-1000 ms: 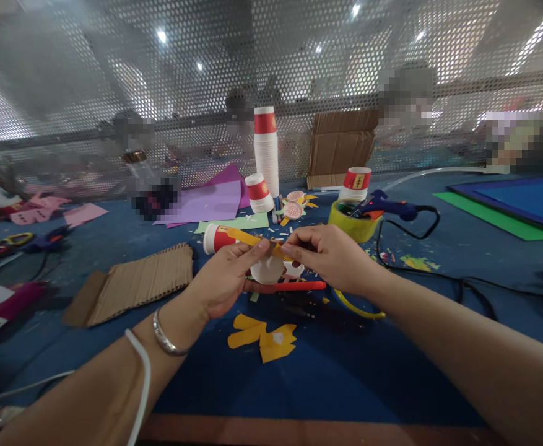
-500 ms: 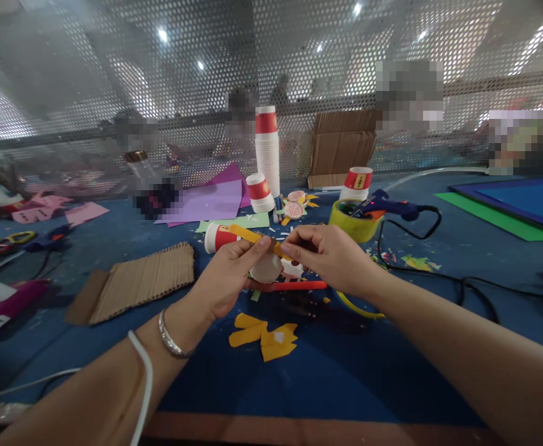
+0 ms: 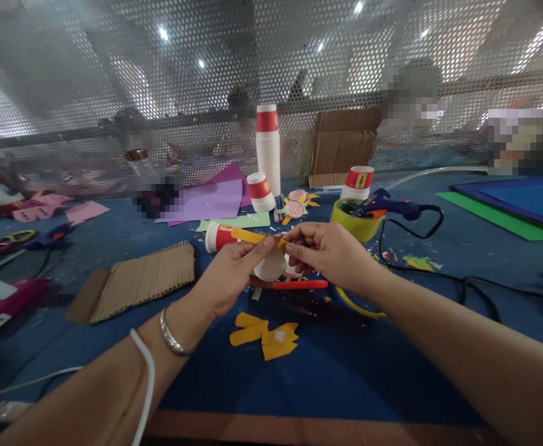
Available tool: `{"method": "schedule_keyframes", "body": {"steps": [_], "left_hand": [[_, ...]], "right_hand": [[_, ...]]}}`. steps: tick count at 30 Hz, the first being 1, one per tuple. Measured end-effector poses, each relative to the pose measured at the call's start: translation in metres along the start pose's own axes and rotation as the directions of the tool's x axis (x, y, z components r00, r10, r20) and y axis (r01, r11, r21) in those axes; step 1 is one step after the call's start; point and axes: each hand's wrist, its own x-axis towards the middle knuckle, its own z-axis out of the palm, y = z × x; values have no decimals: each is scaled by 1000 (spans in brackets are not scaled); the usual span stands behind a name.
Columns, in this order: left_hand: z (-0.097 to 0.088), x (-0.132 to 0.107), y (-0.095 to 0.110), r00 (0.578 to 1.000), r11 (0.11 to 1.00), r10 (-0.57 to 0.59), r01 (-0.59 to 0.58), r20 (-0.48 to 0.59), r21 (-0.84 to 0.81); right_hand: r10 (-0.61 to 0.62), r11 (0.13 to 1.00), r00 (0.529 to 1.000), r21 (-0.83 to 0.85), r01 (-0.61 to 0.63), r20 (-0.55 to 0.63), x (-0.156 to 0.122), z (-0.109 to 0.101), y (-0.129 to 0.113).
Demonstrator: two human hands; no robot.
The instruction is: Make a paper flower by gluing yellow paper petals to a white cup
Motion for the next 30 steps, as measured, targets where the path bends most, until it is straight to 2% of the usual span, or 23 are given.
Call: {"method": "schedule_keyframes", "body": {"steps": [8,14,25,30], "left_hand": [[2,0,-3,999,996,-44,46,30,-82],[3,0,-3,998,995,-64,63,-6,-77],[2,1,-3,998,997,-11,16,-65,70],[-1,4,-5,991,997,37,-28,-132,67]], "right_hand": [[31,999,1000,20,-31,-1,-1,1,-1],[42,999,999,0,-42,-5,-2,1,-5],[8,1000,1000,1,-9,29,-3,0,-3],[-60,990,997,-126,66,47,-2,-2,-1]]}}
